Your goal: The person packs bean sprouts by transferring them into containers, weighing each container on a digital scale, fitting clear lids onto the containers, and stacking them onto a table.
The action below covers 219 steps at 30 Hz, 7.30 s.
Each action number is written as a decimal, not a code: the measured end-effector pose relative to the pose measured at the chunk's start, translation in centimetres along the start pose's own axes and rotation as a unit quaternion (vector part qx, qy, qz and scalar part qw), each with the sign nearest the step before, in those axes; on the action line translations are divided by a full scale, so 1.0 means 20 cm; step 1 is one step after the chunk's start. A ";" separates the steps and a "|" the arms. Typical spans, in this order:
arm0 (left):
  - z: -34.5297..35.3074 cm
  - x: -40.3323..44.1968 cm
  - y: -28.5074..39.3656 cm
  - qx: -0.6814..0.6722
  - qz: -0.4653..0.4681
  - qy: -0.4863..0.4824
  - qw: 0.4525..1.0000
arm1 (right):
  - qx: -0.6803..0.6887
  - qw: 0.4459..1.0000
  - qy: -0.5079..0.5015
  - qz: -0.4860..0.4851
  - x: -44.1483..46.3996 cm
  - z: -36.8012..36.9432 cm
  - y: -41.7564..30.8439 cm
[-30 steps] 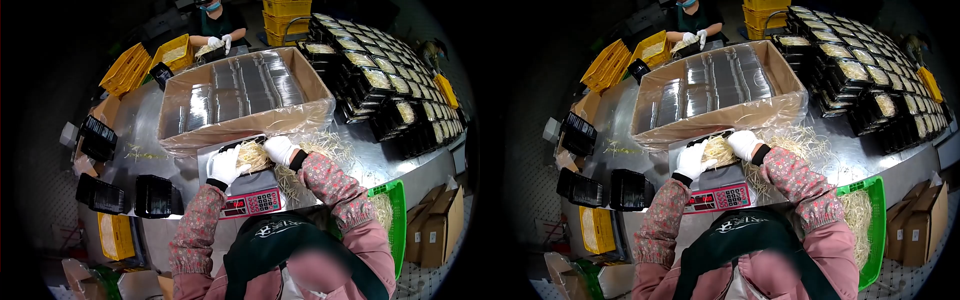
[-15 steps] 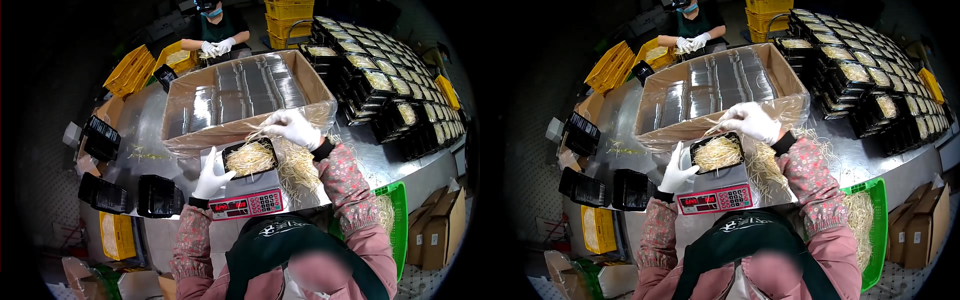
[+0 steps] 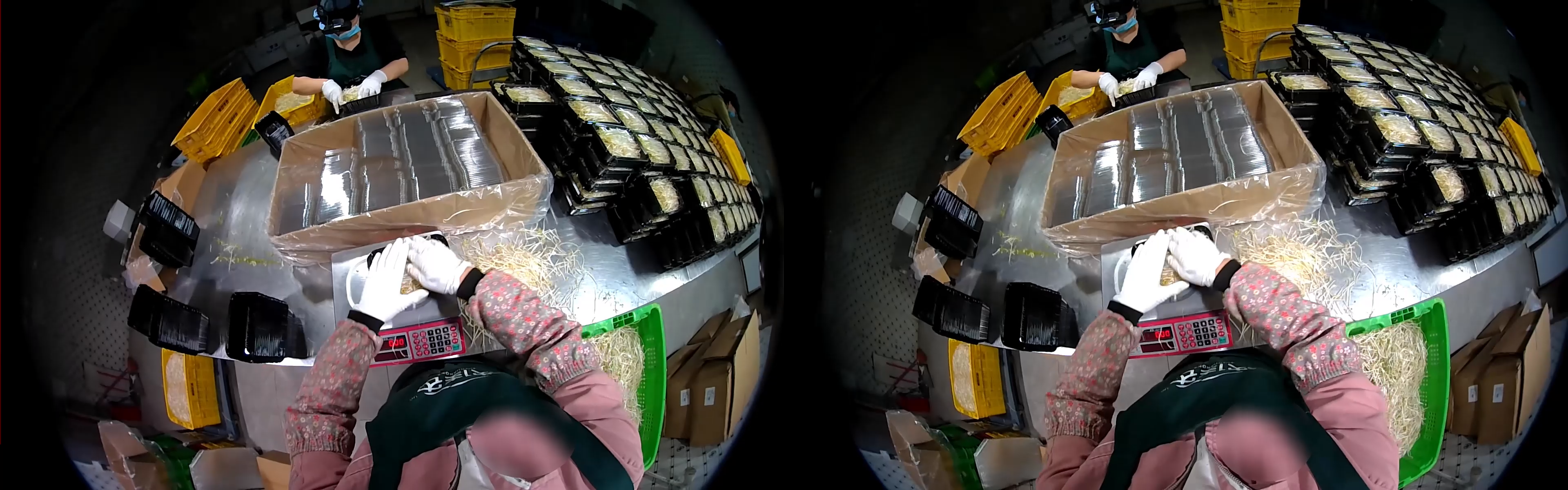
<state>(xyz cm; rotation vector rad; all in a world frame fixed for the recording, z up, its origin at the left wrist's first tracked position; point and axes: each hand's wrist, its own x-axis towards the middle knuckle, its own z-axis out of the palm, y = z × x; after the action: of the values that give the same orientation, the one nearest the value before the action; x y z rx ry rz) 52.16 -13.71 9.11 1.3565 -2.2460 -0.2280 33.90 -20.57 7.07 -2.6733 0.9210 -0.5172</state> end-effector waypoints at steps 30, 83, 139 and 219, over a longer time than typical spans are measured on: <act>0.24 0.14 -0.08 0.070 0.025 0.049 0.996 | 0.184 0.958 0.179 0.124 -0.15 -0.21 0.15; 1.05 0.32 0.64 0.042 0.044 -0.238 0.969 | 0.013 0.910 -0.152 0.384 -1.18 -0.26 0.97; 0.62 -0.08 0.72 -0.375 -0.130 -0.208 0.894 | 0.018 0.947 -0.015 0.319 -1.03 0.00 0.71; -0.36 -0.22 -0.35 -0.154 -0.131 0.070 0.977 | -0.017 0.926 -0.155 0.343 -0.83 -0.17 0.68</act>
<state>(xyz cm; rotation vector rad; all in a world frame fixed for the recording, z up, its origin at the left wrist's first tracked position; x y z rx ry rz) 62.76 -12.56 11.17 1.4439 -1.8230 -0.5313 12.94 -20.82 1.18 -2.1448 1.6405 0.0785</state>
